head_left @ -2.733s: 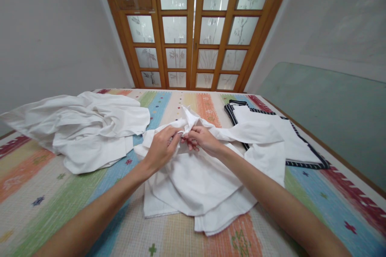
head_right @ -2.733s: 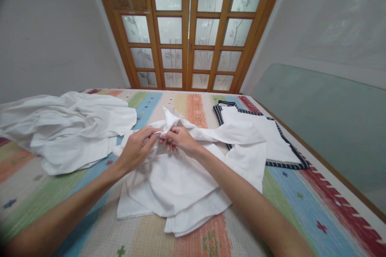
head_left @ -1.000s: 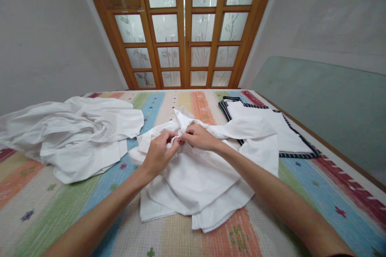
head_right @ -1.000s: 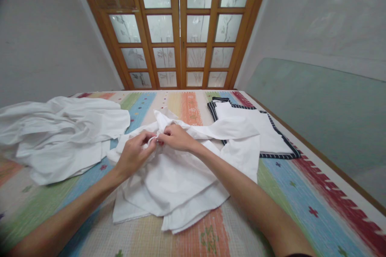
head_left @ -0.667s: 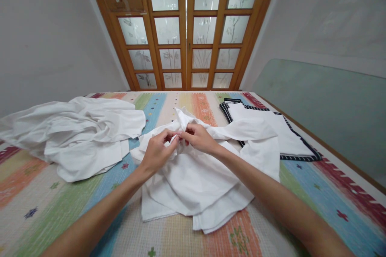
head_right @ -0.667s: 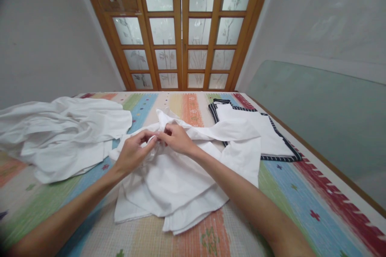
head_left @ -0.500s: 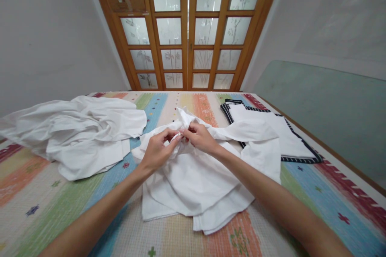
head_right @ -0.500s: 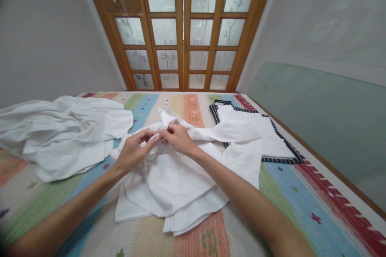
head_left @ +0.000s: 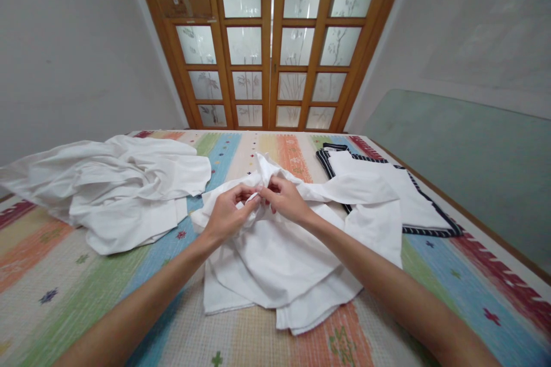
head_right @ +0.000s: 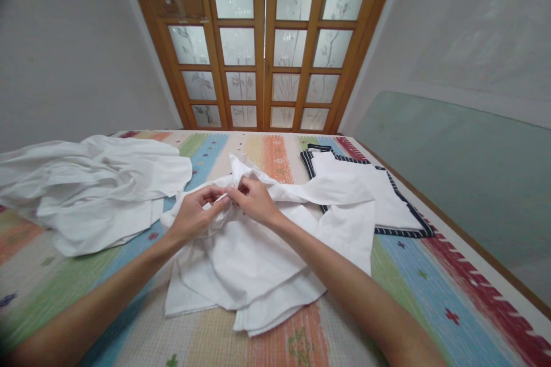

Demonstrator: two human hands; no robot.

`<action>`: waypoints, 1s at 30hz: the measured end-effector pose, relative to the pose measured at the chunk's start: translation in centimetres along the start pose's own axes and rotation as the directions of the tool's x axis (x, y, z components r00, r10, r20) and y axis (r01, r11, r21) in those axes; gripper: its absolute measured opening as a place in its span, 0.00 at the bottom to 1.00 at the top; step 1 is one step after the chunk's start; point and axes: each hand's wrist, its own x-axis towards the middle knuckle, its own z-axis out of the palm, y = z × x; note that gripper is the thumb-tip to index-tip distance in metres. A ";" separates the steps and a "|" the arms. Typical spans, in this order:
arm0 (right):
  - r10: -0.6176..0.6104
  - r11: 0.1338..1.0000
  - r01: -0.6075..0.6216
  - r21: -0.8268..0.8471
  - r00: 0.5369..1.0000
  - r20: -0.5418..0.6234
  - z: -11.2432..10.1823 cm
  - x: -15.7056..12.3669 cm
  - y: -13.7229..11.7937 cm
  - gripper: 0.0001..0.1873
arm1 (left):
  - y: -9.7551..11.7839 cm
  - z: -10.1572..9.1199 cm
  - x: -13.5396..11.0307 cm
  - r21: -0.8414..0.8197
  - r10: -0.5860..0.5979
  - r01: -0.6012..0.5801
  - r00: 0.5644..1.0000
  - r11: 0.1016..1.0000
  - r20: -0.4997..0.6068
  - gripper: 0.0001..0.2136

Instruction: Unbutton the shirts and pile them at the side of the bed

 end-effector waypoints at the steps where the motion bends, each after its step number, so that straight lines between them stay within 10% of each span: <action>1: 0.011 1.000 -0.011 0.019 1.000 0.019 -0.1 0.0 0.0 0.21 | 0.0 0.0 0.0 0.021 0.012 -0.011 1.000 1.000 -0.009 0.09; 16: 0.075 0.993 -0.077 0.087 0.997 0.025 0.5 -0.4 -0.9 0.22 | -0.3 -0.1 -0.3 0.227 0.185 -0.146 0.970 0.963 -0.157 0.06; 30: 0.279 0.775 -0.339 0.534 0.941 0.192 0.9 -0.3 -1.3 0.18 | -0.8 0.0 0.1 -0.014 0.112 -0.115 0.985 0.993 -0.132 0.08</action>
